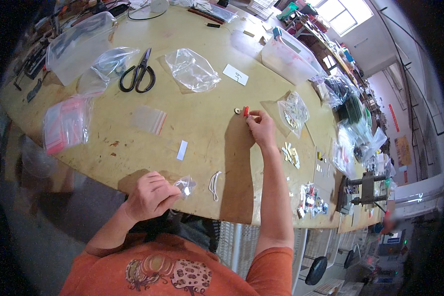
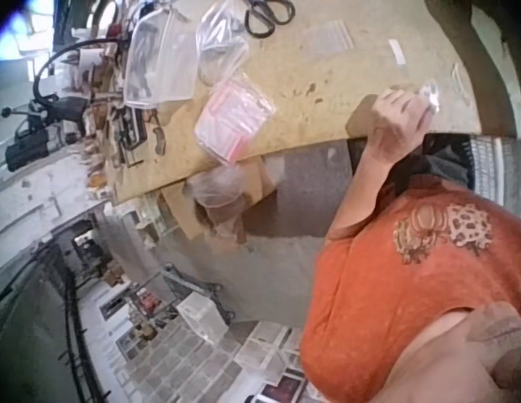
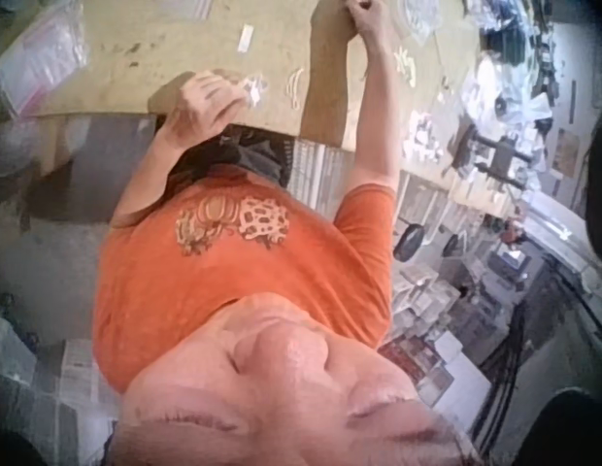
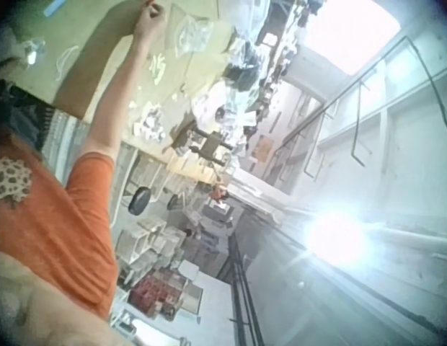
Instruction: The person assembles small electronic components by hand, placing wires, connectors, and small parts into clear plastic bags on a workbench. The person moves between tables, gathers additional components, and continues bagging items.
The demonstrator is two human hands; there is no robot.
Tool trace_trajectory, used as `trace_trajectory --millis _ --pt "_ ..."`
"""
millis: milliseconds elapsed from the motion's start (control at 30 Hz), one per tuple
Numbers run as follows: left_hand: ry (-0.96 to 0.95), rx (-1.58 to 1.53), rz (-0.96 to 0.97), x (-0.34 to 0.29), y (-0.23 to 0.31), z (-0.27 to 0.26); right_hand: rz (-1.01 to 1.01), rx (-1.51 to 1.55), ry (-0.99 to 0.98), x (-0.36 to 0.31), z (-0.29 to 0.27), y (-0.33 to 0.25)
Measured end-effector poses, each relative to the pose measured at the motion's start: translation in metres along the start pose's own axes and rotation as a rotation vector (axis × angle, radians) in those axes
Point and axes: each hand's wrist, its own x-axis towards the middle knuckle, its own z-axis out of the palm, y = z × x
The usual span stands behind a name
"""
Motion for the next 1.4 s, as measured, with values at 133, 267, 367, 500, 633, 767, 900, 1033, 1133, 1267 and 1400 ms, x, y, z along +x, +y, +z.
trace_trajectory --millis 133,267,367,500,633,767,900,1033,1133,1267,1400 --pt "0.001 -0.006 0.001 0.001 0.001 -0.001 -0.022 -0.154 0.05 0.001 -0.002 0.004" --pt "0.021 -0.027 0.005 0.0 0.0 0.002 -0.127 -0.375 0.079 -0.006 -0.001 -0.002" --pt "0.027 -0.023 -0.006 0.0 0.0 0.003 -0.152 -0.325 0.054 -0.037 0.004 -0.024" --pt "0.017 -0.011 -0.01 -0.001 0.0 0.006 -0.197 0.054 -0.167 -0.122 0.005 -0.077" --pt "-0.064 0.053 0.016 -0.002 0.005 0.002 -0.451 0.064 -0.381 -0.192 0.008 -0.125" --pt "-0.058 0.144 0.122 -0.001 0.011 0.004 -0.515 -0.038 -0.393 -0.218 0.014 -0.127" --pt "-0.128 0.13 0.159 0.0 0.024 0.006 -0.564 -0.193 -0.453 -0.231 0.013 -0.124" --pt "-0.094 0.11 0.171 -0.001 0.03 0.009 -0.56 -0.091 -0.419 -0.234 0.021 -0.106" --pt "-0.139 0.123 0.158 0.0 0.033 0.007 -0.496 -0.089 -0.392 -0.24 0.017 -0.101" --pt "-0.181 0.117 0.168 0.004 0.039 0.009 -0.578 -0.251 -0.393 -0.254 0.01 -0.099" --pt "-0.163 0.054 0.166 0.001 0.042 0.02 -0.67 -0.155 -0.324 -0.255 -0.003 -0.091"
